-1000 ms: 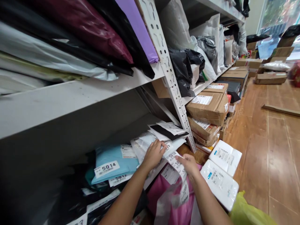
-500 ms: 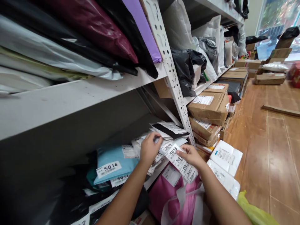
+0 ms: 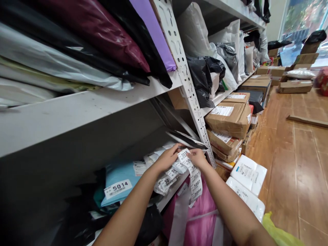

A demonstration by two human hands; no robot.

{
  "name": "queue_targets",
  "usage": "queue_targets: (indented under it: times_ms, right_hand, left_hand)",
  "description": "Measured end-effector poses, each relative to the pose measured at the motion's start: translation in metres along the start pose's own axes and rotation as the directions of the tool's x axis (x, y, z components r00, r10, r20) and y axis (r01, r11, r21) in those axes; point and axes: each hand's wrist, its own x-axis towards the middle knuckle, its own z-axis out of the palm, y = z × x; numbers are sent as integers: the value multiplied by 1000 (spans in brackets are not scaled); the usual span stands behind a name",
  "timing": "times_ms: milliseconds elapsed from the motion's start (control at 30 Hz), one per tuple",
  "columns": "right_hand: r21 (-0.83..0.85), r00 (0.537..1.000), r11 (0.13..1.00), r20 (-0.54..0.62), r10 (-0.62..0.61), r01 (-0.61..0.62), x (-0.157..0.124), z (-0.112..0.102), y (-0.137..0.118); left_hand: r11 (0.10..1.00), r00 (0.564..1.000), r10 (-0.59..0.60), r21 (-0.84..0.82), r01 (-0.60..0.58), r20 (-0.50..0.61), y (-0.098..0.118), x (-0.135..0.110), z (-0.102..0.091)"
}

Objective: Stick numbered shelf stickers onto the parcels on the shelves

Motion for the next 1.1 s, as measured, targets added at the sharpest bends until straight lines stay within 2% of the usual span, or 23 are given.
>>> queue_targets:
  times_ms: [100, 233, 400, 500, 600, 700, 800, 933, 1000, 1100]
  right_hand:
    - [-78, 996, 996, -72, 46, -52, 11, 5, -5]
    - [-166, 980, 975, -160, 119, -146, 14, 10, -10]
    - [-165, 975, 971, -167, 147, -175, 12, 10, -11]
    - [-121, 974, 977, -168, 153, -174, 12, 7, -10]
    - [-40, 976, 987, -159, 149, -157, 9, 3, -5]
    - [85, 984, 986, -90, 154, -147, 5, -2, 2]
    - [223, 985, 962, -33, 172, -161, -3, -8, 12]
    - [388, 981, 908, -37, 188, -160, -21, -16, 26]
    - [471, 983, 869, -24, 184, -151, -31, -22, 31]
    - [625, 990, 773, -2, 142, -109, -42, -32, 34]
  left_hand:
    - [999, 999, -34, 9, 34, -18, -1, 5, -2]
    - [987, 995, -91, 130, 94, -33, 1, 10, -1]
    - [941, 978, -177, 272, 200, -105, 2, 16, 10]
    - [911, 971, -188, 345, 228, -146, 2, 19, 17]
    - [888, 967, -173, 395, 235, -185, 1, 20, 24]
    - [878, 966, -156, 419, 232, -207, -1, 20, 28]
    - [877, 961, -134, 422, 229, -243, -3, 20, 31]
    - [881, 939, -144, 393, 265, -312, -4, 18, 34]
    - [884, 916, -164, 357, 302, -367, -3, 13, 33]
    - [921, 836, -106, 264, 287, -538, 1, 2, 30]
